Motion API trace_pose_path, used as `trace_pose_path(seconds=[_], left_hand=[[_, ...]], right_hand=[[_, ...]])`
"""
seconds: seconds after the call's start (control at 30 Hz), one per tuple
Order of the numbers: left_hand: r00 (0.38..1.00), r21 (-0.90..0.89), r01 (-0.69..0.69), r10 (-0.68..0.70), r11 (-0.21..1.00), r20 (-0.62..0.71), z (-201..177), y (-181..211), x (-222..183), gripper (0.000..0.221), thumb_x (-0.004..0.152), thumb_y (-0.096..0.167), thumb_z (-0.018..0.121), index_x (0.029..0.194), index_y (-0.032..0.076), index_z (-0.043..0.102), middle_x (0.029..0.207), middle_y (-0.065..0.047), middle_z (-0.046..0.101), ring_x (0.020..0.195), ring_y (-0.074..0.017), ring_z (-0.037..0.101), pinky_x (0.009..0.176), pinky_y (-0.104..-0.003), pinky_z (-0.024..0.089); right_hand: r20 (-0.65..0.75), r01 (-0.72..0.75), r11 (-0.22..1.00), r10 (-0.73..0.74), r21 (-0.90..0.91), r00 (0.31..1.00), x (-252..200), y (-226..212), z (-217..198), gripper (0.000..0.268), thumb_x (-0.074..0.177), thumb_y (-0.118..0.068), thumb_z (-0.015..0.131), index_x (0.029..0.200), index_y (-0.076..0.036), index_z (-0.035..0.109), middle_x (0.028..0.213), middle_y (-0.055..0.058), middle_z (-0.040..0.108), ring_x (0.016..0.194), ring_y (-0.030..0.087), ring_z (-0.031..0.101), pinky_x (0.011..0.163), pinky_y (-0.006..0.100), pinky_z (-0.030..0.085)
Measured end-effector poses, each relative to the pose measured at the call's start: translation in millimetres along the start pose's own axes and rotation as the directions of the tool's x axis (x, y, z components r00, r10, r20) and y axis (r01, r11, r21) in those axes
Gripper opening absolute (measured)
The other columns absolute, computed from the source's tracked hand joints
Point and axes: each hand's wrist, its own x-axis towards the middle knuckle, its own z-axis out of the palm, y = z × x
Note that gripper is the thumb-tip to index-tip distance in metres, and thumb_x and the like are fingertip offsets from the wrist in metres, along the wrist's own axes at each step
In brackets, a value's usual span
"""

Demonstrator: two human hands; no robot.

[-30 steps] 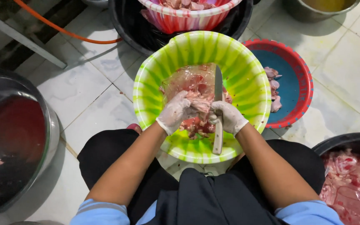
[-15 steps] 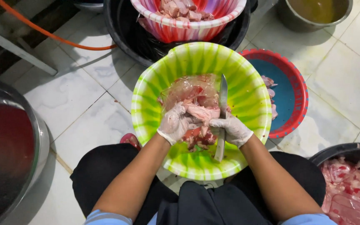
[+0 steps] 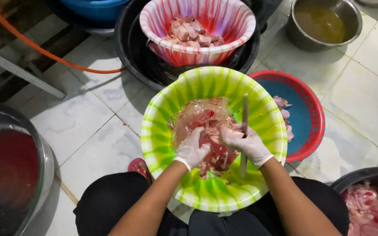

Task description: A person wearing gloves uses a knife to trim fat and cut raw chicken pieces into smaller portions in a plastic bowl.

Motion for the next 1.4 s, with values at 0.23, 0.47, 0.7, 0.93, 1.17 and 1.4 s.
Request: trace_pose_path(seconds=[0.23, 0.47, 0.7, 0.93, 1.17, 1.4], left_hand=[[0.970, 0.257, -0.236, 0.211, 0.937, 0.122, 6.9, 12.9, -6.3, 0.094, 0.069, 0.028, 0.073, 0.148, 0.017, 0.024, 0.150, -0.008, 0.032, 0.135, -0.0263, 0.035, 0.115, -0.041, 0.029], [0.964, 0.367, -0.172, 0.080, 0.914, 0.252, 28.2, -8.3, 7.3, 0.070, 0.068, 0.044, 0.067, 0.133, 0.023, 0.052, 0.130, -0.001, 0.057, 0.120, -0.0209, 0.055, 0.102, -0.037, 0.046], [0.992, 0.124, -0.074, 0.061, 0.989, 0.108, 20.7, 1.4, 4.2, 0.069, 0.066, 0.046, 0.073, 0.129, 0.026, 0.053, 0.123, -0.008, 0.061, 0.117, -0.0241, 0.057, 0.098, -0.037, 0.049], [0.993, -0.668, -0.085, 0.008, 0.739, -0.117, 16.9, 17.8, 2.4, 0.038, 0.070, 0.011, 0.077, 0.103, 0.006, 0.061, 0.087, -0.005, 0.061, 0.083, -0.0149, 0.060, 0.068, -0.025, 0.055], [0.995, -0.804, -0.069, -0.011, 0.591, -0.094, -2.2, 74.4, -32.8, 0.032, 0.071, 0.018, 0.082, 0.092, 0.007, 0.060, 0.077, -0.003, 0.062, 0.070, -0.0096, 0.061, 0.058, -0.020, 0.056], [0.999, -0.849, -0.048, 0.029, 0.527, -0.038, 31.3, 16.6, 5.8, 0.037, 0.069, 0.013, 0.086, 0.098, 0.009, 0.064, 0.077, -0.006, 0.064, 0.066, -0.0118, 0.064, 0.060, -0.023, 0.059]], right_hand=[[0.137, 0.095, 0.751, -0.006, -0.653, 0.991, -17.9, 12.9, 22.8, 0.051, 0.059, -0.020, 0.089, 0.105, -0.018, 0.067, 0.085, 0.009, 0.067, 0.076, 0.021, 0.065, 0.068, 0.035, 0.055], [0.144, -0.001, 0.920, 0.063, -0.392, 0.988, -1.4, 43.9, 13.4, 0.060, 0.057, -0.010, 0.094, 0.107, -0.015, 0.060, 0.094, 0.006, 0.061, 0.090, 0.014, 0.061, 0.086, 0.029, 0.053], [-0.055, -0.255, 0.957, 0.265, 0.136, 0.963, -14.8, -17.4, 16.7, 0.018, 0.088, -0.026, 0.064, 0.097, -0.014, 0.054, 0.076, 0.006, 0.065, 0.049, 0.007, 0.050, 0.037, 0.017, 0.039], [0.103, -0.354, 0.860, 0.341, 0.367, 0.935, -17.6, -21.3, 6.2, 0.053, 0.096, -0.061, 0.035, 0.106, -0.012, 0.052, 0.076, 0.009, 0.055, 0.054, 0.019, 0.046, 0.043, 0.027, 0.036], [0.334, -0.140, 0.984, 0.097, 0.107, 0.937, -64.3, -68.1, 50.4, 0.049, 0.093, -0.057, 0.048, 0.075, -0.012, 0.049, 0.057, 0.001, 0.038, 0.040, 0.012, 0.037, 0.034, 0.025, 0.031], [0.425, -0.083, 0.985, 0.010, 0.153, 0.905, -26.2, 19.3, 17.5, 0.032, 0.098, -0.030, 0.047, 0.128, -0.020, 0.048, 0.063, 0.005, 0.036, 0.043, 0.015, 0.039, 0.036, 0.023, 0.033]])
